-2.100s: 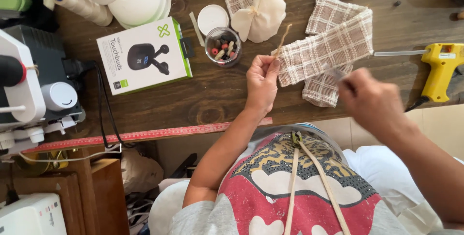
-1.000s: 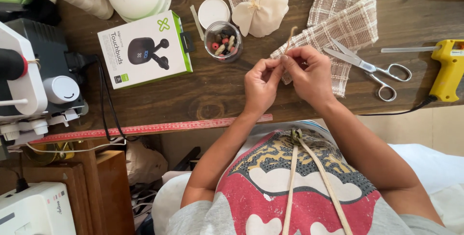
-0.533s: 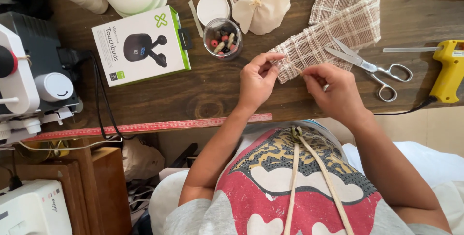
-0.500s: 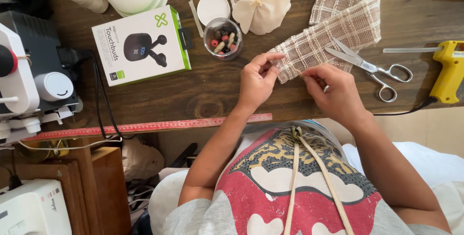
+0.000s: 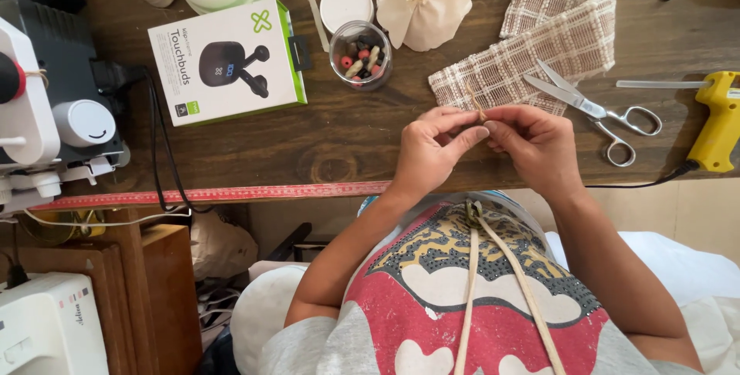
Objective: Making a decorative fabric flower by gluing and trimming fabric pieces.
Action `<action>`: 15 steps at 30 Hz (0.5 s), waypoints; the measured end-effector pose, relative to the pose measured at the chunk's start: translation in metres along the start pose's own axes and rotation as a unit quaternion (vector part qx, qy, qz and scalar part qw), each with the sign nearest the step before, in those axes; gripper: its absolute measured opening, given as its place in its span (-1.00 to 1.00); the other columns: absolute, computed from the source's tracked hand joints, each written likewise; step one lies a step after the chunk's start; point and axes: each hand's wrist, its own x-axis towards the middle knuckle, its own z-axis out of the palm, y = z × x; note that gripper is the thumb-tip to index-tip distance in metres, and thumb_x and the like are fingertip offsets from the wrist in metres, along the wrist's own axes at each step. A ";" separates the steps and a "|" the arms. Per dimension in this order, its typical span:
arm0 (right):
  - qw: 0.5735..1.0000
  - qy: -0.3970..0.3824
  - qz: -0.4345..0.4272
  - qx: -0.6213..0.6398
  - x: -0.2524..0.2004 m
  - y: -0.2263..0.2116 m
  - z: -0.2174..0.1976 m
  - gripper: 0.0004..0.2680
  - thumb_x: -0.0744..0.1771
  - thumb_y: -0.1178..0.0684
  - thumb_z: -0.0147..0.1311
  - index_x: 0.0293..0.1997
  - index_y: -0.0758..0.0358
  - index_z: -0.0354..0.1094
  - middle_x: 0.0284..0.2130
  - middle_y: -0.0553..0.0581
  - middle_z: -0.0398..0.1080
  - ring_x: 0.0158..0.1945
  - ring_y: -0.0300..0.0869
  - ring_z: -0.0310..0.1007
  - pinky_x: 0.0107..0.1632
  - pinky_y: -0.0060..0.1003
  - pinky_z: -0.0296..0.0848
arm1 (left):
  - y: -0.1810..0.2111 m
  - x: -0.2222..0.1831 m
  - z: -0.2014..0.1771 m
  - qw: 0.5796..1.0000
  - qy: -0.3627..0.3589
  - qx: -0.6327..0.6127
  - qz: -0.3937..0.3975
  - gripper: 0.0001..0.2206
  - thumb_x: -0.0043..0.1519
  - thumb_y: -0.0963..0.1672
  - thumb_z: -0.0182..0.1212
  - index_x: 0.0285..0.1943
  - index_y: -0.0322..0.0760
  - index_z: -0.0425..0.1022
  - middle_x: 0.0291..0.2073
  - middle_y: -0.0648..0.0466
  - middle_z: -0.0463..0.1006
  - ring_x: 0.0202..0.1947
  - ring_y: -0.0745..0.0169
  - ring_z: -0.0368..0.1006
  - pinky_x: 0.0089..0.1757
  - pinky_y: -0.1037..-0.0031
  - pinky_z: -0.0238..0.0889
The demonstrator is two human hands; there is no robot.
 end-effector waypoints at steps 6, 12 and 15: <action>0.993 0.061 -0.075 -0.074 -0.009 -0.009 0.008 -0.85 0.35 0.31 0.31 0.00 0.39 0.54 -0.39 0.16 0.54 -0.40 -0.30 0.50 -0.26 -0.39 0.54 | -0.006 0.001 0.016 0.987 0.030 -0.149 -0.060 -0.82 0.13 -0.10 0.51 -0.14 -0.15 0.71 -0.26 0.03 0.70 -0.27 0.43 0.58 -0.29 0.62 0.47; 0.987 0.091 -0.113 -0.075 -0.013 -0.016 0.016 -0.81 0.32 0.32 0.36 0.02 0.37 0.53 -0.31 0.10 0.55 -0.34 -0.39 0.39 -0.15 -0.39 0.53 | 0.002 0.003 0.015 0.979 0.049 -0.193 -0.054 -0.88 0.19 -0.16 0.44 -0.14 -0.24 0.71 -0.35 0.04 0.68 -0.28 0.49 0.56 -0.29 0.59 0.50; 0.990 0.108 -0.091 -0.010 -0.015 -0.014 0.016 -0.82 0.32 0.34 0.36 -0.02 0.40 0.52 -0.34 0.09 0.52 -0.30 -0.43 0.37 -0.15 -0.40 0.52 | 0.009 0.004 0.014 0.978 0.059 -0.195 -0.040 -0.91 0.23 -0.18 0.41 -0.14 -0.28 0.70 -0.36 -0.01 0.68 -0.28 0.48 0.54 -0.29 0.54 0.50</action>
